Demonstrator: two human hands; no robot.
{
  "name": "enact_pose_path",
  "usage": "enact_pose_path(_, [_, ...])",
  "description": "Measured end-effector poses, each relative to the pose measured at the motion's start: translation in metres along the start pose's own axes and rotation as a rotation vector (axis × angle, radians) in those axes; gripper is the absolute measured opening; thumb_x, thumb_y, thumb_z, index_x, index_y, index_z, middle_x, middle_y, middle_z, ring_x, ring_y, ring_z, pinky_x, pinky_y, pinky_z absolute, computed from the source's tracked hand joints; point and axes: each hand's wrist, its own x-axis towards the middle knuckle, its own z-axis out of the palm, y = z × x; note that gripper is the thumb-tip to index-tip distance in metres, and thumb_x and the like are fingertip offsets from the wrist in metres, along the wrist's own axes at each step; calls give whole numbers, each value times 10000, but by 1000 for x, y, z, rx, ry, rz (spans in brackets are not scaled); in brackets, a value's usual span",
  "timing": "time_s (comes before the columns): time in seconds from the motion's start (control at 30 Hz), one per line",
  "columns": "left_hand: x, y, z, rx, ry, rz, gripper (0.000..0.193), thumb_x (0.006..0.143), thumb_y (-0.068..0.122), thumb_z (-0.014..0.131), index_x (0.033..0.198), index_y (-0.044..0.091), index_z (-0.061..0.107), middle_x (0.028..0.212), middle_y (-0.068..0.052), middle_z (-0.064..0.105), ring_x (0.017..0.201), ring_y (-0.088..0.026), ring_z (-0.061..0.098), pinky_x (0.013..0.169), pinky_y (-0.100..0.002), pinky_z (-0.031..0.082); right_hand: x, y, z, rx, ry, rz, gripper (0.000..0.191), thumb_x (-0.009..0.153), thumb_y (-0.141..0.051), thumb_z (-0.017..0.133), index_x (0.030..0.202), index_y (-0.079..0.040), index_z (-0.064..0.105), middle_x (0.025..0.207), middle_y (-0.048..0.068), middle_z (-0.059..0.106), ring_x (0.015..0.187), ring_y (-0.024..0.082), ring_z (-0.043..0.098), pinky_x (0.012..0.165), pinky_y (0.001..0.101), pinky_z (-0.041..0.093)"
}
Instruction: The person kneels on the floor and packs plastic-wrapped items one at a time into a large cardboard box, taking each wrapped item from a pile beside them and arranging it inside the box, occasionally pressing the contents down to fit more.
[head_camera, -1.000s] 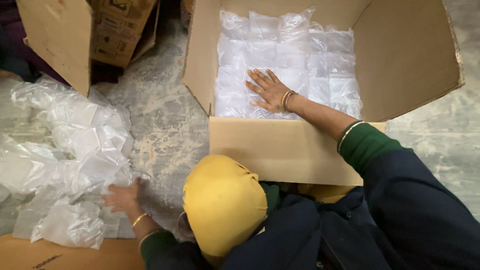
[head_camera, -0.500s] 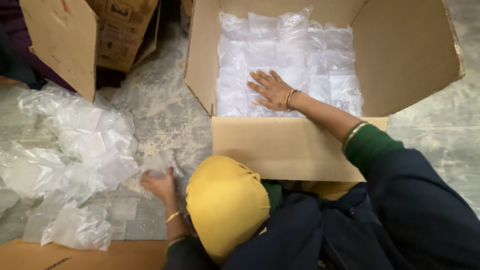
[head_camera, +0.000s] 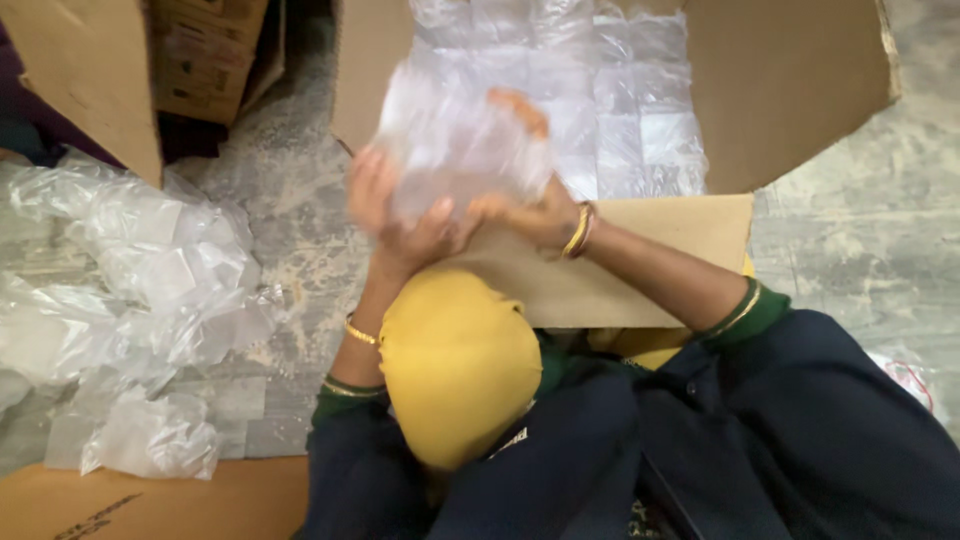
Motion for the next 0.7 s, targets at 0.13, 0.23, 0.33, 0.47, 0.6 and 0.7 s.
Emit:
enact_pose_path(0.13, [-25, 10, 30, -101, -285, -144, 572, 963, 324, 831, 1365, 157, 459, 1503, -146, 411, 1396, -379, 420, 1205, -569, 341, -25, 49, -65, 563, 137, 422, 813, 1036, -86, 768, 1629, -119, 212, 1522, 60, 425, 1430, 192, 478, 1209, 400, 479])
enact_pose_path(0.23, [-51, 27, 39, -54, -499, -394, 472, 960, 355, 757, 1300, 87, 568, 1395, -150, 515, 1296, -369, 490, 1152, -532, 343, -44, 99, -141, 380, 73, 741, 667, 1057, -179, 719, 1583, -106, 316, 1389, 85, 597, 1243, 176, 625, 1085, 408, 557])
enact_pose_path(0.33, [-66, 42, 41, 75, -604, -510, 349, 979, 374, 709, 1152, 78, 646, 1219, -107, 604, 1154, -305, 535, 1098, -515, 351, -73, 132, -165, -77, -392, 1190, 672, 984, -385, 679, 1554, -148, 413, 1270, 176, 682, 976, 271, 668, 926, 475, 558])
enact_pose_path(0.47, [-68, 51, 40, 63, -599, -577, 336, 983, 340, 679, 1161, 55, 678, 1143, -106, 623, 1093, -303, 533, 1082, -495, 338, -86, 154, -153, -329, -854, 1251, 850, 927, -571, 569, 1615, -169, 272, 1385, 246, 592, 836, 332, 728, 920, 480, 514])
enact_pose_path(0.6, [-67, 50, 39, 50, -580, -575, 307, 978, 321, 684, 1146, 63, 681, 1110, -97, 634, 1084, -305, 537, 1065, -489, 335, -77, 154, -145, -348, -971, 1298, 887, 910, -580, 563, 1636, -196, 227, 1419, 229, 604, 887, 392, 732, 959, 501, 527])
enact_pose_path(0.7, [-71, 50, 42, 35, -541, -573, 294, 989, 316, 696, 1129, 57, 697, 1059, -92, 635, 1052, -295, 544, 1074, -487, 342, -77, 149, -147, -395, -949, 1296, 860, 922, -605, 516, 1639, -218, 241, 1434, 251, 576, 1052, 410, 693, 1017, 503, 497])
